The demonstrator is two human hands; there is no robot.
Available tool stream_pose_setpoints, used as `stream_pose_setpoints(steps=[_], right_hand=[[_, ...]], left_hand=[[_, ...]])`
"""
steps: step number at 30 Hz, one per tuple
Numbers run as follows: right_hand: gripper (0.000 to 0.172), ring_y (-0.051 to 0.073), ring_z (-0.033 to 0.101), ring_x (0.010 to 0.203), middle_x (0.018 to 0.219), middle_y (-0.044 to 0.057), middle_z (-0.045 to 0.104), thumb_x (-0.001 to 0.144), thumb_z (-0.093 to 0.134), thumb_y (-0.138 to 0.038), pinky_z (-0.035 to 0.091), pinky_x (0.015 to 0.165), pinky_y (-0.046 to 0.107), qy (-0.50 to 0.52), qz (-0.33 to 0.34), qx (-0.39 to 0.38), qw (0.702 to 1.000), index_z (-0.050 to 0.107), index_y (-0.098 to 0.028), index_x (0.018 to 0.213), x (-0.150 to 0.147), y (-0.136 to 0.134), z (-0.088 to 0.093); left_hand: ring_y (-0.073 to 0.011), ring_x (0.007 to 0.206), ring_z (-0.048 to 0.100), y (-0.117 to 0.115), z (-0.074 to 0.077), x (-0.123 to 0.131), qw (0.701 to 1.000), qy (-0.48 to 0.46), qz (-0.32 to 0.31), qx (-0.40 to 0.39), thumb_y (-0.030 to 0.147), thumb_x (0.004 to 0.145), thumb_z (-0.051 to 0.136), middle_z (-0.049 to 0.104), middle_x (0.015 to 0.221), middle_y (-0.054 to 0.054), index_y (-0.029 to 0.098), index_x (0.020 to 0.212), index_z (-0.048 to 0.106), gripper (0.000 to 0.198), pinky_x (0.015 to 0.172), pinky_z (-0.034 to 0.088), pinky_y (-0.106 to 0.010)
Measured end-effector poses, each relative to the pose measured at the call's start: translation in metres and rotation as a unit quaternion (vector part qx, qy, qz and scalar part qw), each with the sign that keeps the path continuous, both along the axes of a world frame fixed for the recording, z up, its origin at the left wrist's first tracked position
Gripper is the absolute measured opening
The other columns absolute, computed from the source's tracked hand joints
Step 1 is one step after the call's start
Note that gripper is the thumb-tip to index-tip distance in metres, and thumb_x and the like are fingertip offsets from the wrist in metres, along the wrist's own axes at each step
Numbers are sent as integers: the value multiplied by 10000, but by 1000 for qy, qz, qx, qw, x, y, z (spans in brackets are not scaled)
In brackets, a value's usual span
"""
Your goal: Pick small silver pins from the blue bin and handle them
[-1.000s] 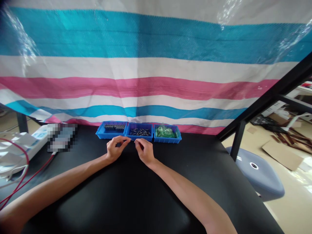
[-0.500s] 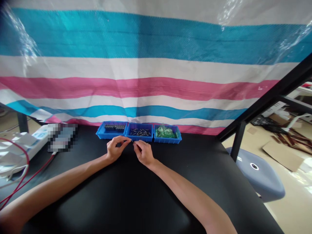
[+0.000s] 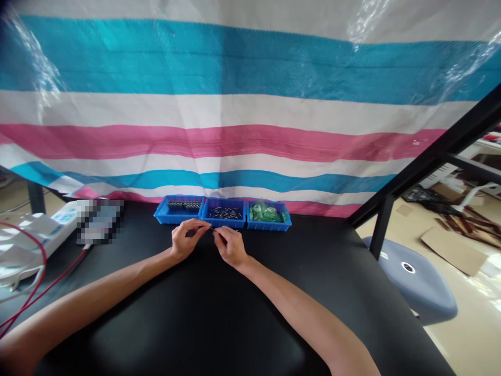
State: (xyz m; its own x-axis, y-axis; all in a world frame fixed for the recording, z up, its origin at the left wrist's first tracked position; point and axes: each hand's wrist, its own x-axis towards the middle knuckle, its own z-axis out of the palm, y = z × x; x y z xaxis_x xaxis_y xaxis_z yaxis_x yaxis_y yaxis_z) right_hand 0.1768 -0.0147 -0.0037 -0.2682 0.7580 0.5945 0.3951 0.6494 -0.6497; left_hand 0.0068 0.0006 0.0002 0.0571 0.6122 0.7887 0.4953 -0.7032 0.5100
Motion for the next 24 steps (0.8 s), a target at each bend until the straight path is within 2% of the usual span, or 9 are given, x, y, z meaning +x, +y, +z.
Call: stream_pose_setpoints(steps=[11,18,24], right_hand=[[187,155,611,678,787,48,663,902,484,-236,497,653,272,34,-45,-5,998,664,-187,920,1,-3,9],[184,158,614,683,795,49,662,903,491,-239,502,660,273,34,-40,-9,999,667,-194,936,1,-3,7],[189,164,612,700,788,56,651,904,493,-224,511,684,289,23,-35,18,999,667,-188,968,0,-1,1]], left_hand=[[-71,508,563,0,-1,0,1000,4,18,-4,282,827,639,723,799,-10,191,889,693,123,582,498,-206],[-68,501,556,0,-1,0,1000,3,16,-4,271,822,644,720,798,-4,199,882,693,106,573,496,-210],[-68,511,566,0,1,1,1000,-13,9,11,246,813,654,719,806,-4,192,901,680,107,572,501,-206]])
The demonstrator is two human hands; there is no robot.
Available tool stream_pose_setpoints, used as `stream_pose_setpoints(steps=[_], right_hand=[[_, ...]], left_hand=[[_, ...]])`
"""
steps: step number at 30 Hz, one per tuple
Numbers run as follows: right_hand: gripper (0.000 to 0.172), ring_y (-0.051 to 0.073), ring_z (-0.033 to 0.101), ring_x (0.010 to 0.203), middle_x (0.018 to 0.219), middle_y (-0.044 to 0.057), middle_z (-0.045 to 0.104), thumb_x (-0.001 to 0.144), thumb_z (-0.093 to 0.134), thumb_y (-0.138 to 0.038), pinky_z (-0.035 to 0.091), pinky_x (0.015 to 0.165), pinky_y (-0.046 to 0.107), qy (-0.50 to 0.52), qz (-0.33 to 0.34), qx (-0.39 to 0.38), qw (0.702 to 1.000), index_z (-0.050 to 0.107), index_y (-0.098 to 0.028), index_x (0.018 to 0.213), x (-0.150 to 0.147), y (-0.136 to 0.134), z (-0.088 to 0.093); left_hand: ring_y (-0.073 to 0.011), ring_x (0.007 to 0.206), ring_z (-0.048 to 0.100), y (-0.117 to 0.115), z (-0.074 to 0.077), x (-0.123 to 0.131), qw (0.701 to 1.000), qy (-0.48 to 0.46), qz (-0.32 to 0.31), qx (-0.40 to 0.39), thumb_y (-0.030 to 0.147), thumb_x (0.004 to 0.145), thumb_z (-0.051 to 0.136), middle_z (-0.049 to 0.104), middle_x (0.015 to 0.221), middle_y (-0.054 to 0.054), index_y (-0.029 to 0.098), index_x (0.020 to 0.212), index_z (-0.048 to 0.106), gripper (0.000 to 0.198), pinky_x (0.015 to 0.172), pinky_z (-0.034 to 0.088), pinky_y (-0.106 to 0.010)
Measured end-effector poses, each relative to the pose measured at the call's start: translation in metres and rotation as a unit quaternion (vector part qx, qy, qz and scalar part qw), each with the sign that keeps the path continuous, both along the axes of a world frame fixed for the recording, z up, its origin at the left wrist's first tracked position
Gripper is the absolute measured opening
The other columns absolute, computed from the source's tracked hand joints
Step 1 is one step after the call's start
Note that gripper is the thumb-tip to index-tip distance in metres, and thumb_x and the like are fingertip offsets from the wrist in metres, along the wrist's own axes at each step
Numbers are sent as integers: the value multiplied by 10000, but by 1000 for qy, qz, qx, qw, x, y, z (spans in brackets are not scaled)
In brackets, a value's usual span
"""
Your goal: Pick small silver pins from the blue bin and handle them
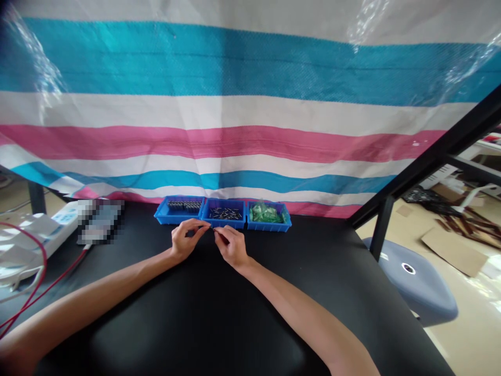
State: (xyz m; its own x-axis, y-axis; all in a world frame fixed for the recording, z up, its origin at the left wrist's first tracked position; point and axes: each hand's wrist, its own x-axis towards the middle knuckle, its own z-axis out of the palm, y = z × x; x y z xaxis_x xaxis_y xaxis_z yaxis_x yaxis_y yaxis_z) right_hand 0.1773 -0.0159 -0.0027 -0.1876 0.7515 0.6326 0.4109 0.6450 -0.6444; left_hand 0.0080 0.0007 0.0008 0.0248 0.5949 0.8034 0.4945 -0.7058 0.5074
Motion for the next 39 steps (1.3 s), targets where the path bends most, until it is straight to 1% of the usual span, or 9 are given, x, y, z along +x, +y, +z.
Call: stream_pose_setpoints(steps=[5,8,12,14,16,24,28,33,39], right_hand=[[187,163,621,714,803,55,662,899,500,-213,517,696,287,8,-3,7,1000,670,-189,971,-1,-1,2],[175,153,606,675,779,48,656,893,508,-215,504,661,278,23,-15,-5,1000,673,-185,942,-1,-3,5],[163,148,604,671,782,40,663,887,513,-216,495,643,272,49,-34,-25,998,671,-185,915,-1,-2,5],[157,148,605,673,787,39,667,884,517,-213,489,642,271,56,-37,-31,997,669,-183,912,0,-2,5],[153,148,605,673,794,41,670,882,521,-211,484,640,271,60,-36,-34,997,668,-181,914,0,-1,4],[152,154,612,681,793,41,672,883,522,-220,485,650,271,60,-35,-39,997,668,-183,905,0,-2,6],[155,158,621,699,804,43,679,885,519,-226,490,655,271,61,-39,-44,996,666,-184,906,0,-1,6],[153,164,633,714,815,46,684,885,519,-224,498,657,275,66,-42,-47,996,666,-185,904,0,-1,5],[148,167,639,729,823,45,685,881,523,-224,508,673,280,71,-37,-49,996,666,-189,900,0,-1,5]], left_hand=[[-64,501,559,0,-1,0,1000,3,-1,-5,231,807,659,717,798,2,199,897,681,97,566,500,-203],[-65,505,568,2,-4,-1,1000,-10,-8,1,221,794,672,716,799,1,193,902,666,112,572,502,-200],[-86,585,617,8,-11,-3,993,-112,-26,-34,258,816,642,690,860,-39,161,919,610,145,572,511,-197],[-73,573,608,10,-13,-4,983,-169,-35,-65,267,836,616,662,862,-35,157,939,572,157,547,497,-181],[-53,537,580,11,-15,-4,976,-196,-45,-81,267,844,603,640,844,-21,160,953,542,164,527,480,-167],[-52,544,568,8,-13,-3,988,-134,-54,-58,218,805,636,635,841,-23,159,954,533,191,530,470,-165],[-73,586,609,8,-13,-3,989,-128,-47,-60,208,813,624,657,859,-30,162,965,541,179,568,495,-178],[-89,637,626,6,-6,-2,985,-124,-84,-88,197,851,571,662,834,-22,173,997,532,153,615,514,-194],[-42,514,544,7,-7,-2,988,-94,-59,-107,235,827,612,645,892,-25,171,970,546,170,544,478,-172]])
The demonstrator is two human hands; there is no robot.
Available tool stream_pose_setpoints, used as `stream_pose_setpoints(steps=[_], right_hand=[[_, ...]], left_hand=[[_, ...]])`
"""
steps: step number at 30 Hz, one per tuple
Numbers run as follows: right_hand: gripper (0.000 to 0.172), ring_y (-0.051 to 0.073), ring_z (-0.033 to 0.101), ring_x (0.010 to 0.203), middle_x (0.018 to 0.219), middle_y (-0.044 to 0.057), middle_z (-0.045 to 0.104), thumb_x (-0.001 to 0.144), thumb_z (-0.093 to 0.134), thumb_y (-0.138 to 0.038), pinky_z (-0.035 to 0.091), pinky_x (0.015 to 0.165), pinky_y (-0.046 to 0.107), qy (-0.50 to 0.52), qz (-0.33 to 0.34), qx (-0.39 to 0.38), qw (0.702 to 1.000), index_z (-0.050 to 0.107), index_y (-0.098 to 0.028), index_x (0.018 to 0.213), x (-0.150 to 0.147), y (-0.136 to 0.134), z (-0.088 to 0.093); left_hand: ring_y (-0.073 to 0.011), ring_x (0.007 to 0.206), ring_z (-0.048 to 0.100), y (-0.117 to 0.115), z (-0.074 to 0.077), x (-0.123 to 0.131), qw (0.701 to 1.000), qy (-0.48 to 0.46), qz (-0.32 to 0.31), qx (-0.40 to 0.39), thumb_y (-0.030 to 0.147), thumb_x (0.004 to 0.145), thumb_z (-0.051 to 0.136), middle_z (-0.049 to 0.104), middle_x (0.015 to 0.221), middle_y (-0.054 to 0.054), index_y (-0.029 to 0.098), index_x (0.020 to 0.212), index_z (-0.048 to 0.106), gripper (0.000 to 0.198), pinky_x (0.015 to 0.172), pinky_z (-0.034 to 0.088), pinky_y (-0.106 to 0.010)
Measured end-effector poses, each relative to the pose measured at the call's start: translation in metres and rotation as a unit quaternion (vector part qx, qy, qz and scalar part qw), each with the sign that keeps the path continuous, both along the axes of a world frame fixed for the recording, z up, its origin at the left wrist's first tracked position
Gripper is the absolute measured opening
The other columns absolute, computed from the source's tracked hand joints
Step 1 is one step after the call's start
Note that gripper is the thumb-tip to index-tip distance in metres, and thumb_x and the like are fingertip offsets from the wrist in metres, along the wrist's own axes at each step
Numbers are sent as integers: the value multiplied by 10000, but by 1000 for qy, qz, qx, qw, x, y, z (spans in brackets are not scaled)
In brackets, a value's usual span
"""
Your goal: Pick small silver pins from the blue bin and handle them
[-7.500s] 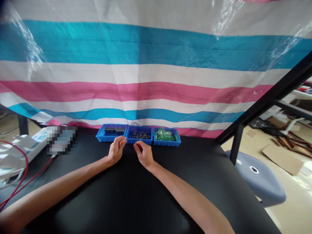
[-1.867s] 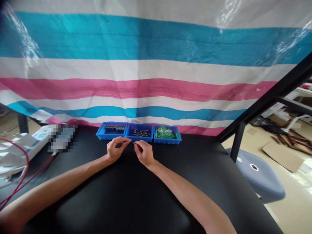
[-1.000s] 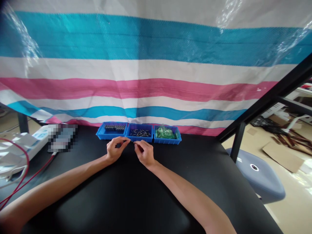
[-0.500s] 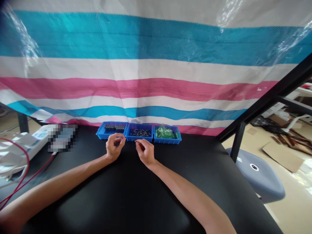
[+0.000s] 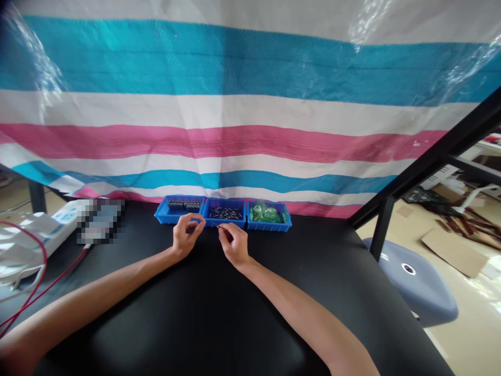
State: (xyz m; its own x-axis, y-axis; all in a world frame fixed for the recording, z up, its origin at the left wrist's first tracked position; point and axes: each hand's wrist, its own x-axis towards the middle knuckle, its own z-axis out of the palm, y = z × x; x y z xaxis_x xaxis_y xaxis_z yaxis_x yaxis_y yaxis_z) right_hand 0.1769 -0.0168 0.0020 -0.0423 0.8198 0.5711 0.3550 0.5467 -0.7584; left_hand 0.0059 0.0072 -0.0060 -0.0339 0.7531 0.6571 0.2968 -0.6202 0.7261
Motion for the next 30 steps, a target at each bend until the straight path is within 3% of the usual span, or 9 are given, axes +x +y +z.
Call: stream_pose_setpoints(steps=[6,20,30], right_hand=[[148,164,630,708,808,44,676,881,523,-223,498,652,279,-2,-1,-2,1000,664,-185,901,0,0,1],[158,167,636,723,814,50,682,882,519,-238,507,665,279,-7,-8,-8,1000,666,-183,896,0,0,0],[162,173,643,758,842,49,685,889,510,-243,519,689,280,-15,0,-12,1000,662,-191,915,0,0,1]], left_hand=[[-119,703,653,1,-3,-2,1000,6,-4,-1,239,855,570,647,820,-29,166,959,564,127,666,530,-217],[-117,710,647,2,-1,-2,999,25,-32,-21,230,878,532,641,833,-28,170,980,557,121,660,521,-211],[-74,565,536,3,9,0,991,126,-49,-7,274,875,550,646,872,-38,178,985,619,161,587,485,-206]])
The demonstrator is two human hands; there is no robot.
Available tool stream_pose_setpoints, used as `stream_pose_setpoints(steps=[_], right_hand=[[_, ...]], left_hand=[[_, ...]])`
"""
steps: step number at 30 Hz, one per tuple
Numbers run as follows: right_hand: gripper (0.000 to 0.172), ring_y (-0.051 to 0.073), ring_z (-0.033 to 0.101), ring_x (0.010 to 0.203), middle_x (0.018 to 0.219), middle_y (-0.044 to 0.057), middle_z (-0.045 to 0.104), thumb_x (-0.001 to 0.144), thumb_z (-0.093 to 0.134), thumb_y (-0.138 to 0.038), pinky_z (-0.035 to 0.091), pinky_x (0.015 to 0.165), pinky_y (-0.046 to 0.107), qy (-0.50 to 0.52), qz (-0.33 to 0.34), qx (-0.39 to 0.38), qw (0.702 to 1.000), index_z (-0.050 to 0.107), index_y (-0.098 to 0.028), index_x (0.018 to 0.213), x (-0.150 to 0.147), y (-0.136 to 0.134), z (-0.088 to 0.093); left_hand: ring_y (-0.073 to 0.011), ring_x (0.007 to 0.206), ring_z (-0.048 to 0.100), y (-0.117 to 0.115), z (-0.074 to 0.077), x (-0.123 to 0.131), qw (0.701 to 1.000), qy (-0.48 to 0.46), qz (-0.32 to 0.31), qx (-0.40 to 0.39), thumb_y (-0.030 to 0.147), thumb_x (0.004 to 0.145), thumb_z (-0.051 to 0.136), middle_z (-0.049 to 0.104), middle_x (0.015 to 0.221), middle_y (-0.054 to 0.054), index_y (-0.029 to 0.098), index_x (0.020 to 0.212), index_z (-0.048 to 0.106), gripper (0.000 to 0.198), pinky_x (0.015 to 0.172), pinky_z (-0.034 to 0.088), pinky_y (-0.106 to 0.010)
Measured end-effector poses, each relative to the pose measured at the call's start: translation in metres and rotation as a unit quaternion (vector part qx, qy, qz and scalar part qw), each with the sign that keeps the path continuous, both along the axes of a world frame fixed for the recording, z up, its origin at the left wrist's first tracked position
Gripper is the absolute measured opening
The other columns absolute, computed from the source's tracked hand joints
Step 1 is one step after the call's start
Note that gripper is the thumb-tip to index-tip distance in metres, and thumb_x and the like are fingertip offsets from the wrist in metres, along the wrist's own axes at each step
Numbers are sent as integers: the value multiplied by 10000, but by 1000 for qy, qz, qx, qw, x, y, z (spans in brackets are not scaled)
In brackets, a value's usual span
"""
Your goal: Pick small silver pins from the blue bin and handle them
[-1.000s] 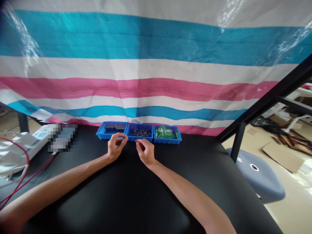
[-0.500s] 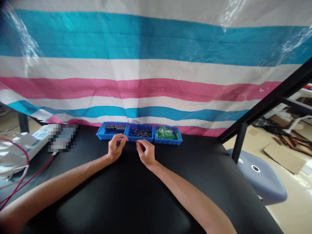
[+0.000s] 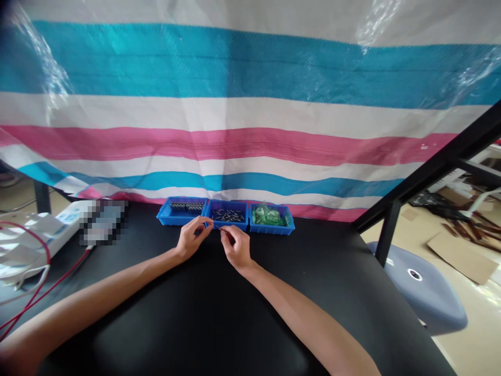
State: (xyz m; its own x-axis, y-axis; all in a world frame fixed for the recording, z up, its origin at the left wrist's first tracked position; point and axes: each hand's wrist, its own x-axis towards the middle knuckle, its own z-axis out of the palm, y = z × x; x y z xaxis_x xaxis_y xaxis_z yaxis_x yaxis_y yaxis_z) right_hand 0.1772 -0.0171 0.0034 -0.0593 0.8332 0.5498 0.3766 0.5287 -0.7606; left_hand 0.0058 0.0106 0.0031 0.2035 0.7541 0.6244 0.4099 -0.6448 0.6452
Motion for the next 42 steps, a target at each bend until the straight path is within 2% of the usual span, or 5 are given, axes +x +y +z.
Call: stream_pose_setpoints(steps=[9,18,29,38,42], right_hand=[[186,156,620,693,808,52,665,901,507,-225,511,661,271,-20,7,23,1000,683,-178,938,-1,2,0],[213,172,663,807,887,55,702,903,530,-224,537,768,290,-26,32,25,999,698,-198,1031,-2,5,-3],[197,152,621,722,837,56,659,914,512,-252,511,668,261,-42,20,10,999,691,-177,948,-2,4,-3],[190,142,596,660,814,48,656,906,505,-241,493,621,259,-37,8,3,999,687,-187,907,-3,1,-2],[209,152,599,642,774,46,658,905,496,-278,483,608,263,-18,-26,-5,999,683,-189,878,0,3,9]], left_hand=[[-134,769,618,4,-6,-1,998,6,-32,45,223,850,595,669,897,-67,179,928,668,115,608,497,-215],[-85,598,550,1,-3,-2,997,8,-19,76,237,841,595,651,880,-63,173,890,658,101,555,481,-207],[-70,526,522,-5,0,-5,991,-33,62,115,190,832,577,688,852,-32,181,881,649,88,600,488,-219],[-198,884,562,14,7,-2,969,103,166,149,279,836,616,655,1029,-61,260,1003,696,187,818,411,-356],[-197,905,560,6,5,0,977,92,137,139,231,866,566,655,993,-59,240,993,676,168,823,388,-349]])
